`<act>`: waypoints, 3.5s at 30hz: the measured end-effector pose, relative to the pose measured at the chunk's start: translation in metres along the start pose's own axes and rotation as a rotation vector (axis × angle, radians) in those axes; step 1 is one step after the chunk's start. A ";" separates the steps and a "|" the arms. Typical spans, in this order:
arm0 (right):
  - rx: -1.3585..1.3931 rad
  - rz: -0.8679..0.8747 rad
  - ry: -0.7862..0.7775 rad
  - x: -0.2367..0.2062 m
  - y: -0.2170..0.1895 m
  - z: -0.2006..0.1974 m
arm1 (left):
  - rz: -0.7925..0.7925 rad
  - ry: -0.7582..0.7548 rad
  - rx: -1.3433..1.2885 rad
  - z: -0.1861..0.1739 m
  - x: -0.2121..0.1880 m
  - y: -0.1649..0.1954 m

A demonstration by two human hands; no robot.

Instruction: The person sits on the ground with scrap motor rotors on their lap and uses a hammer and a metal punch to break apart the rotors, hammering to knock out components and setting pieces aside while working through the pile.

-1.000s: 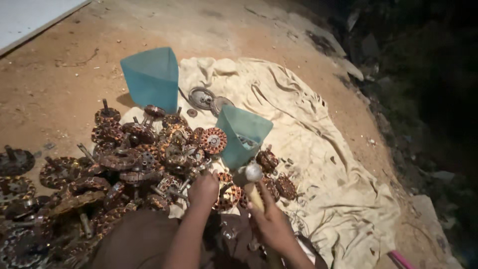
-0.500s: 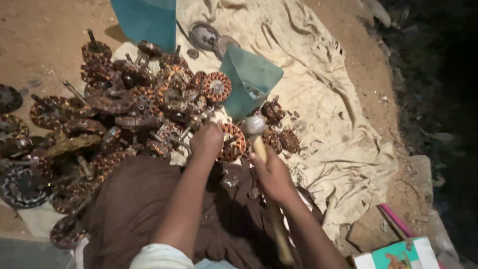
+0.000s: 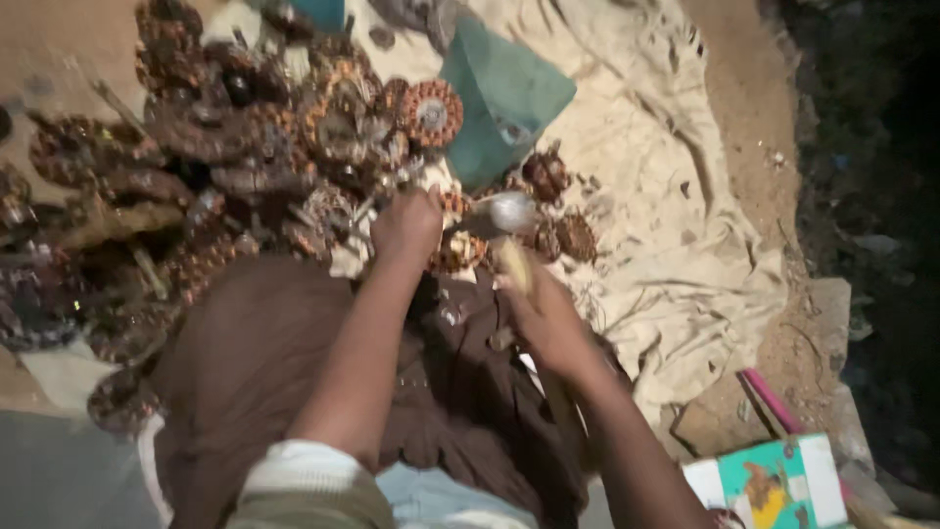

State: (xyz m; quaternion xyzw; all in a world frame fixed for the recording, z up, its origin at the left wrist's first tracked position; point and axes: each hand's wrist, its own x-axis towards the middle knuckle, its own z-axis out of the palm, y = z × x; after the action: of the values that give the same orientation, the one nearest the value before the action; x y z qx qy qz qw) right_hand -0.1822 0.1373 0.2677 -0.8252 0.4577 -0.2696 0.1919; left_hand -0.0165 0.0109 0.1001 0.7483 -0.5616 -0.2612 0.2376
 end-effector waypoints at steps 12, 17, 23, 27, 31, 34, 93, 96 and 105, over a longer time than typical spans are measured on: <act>0.738 0.053 0.424 -0.019 -0.030 -0.079 | 0.024 0.053 -0.031 0.007 -0.006 -0.004; 0.224 0.759 0.045 -0.027 0.008 -0.006 | 0.025 0.062 -0.016 0.014 -0.004 -0.007; 0.293 0.495 0.036 -0.039 0.018 -0.001 | 0.102 0.183 0.003 0.013 0.000 -0.005; 0.575 0.403 0.337 -0.054 0.006 -0.058 | 0.047 0.059 -0.022 0.012 -0.001 -0.005; 0.460 -0.105 0.443 -0.055 0.028 -0.047 | 0.051 0.087 -0.027 0.012 -0.002 -0.007; -0.013 -0.136 0.436 -0.053 0.053 -0.004 | 0.062 0.073 -0.020 0.014 -0.001 -0.007; 0.331 0.474 0.084 -0.031 0.047 0.029 | -0.002 -0.057 -0.063 0.019 0.000 -0.011; 0.675 0.577 0.122 -0.014 0.036 0.022 | 0.022 0.068 -0.072 0.011 0.011 -0.014; 0.524 0.288 0.399 -0.038 -0.003 -0.029 | 0.035 0.044 -0.055 0.019 0.002 -0.011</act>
State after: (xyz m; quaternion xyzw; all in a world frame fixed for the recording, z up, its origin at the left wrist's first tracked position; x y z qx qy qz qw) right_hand -0.2146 0.1696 0.2821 -0.6061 0.5132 -0.5038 0.3397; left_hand -0.0210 0.0104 0.0786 0.7370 -0.5619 -0.2559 0.2750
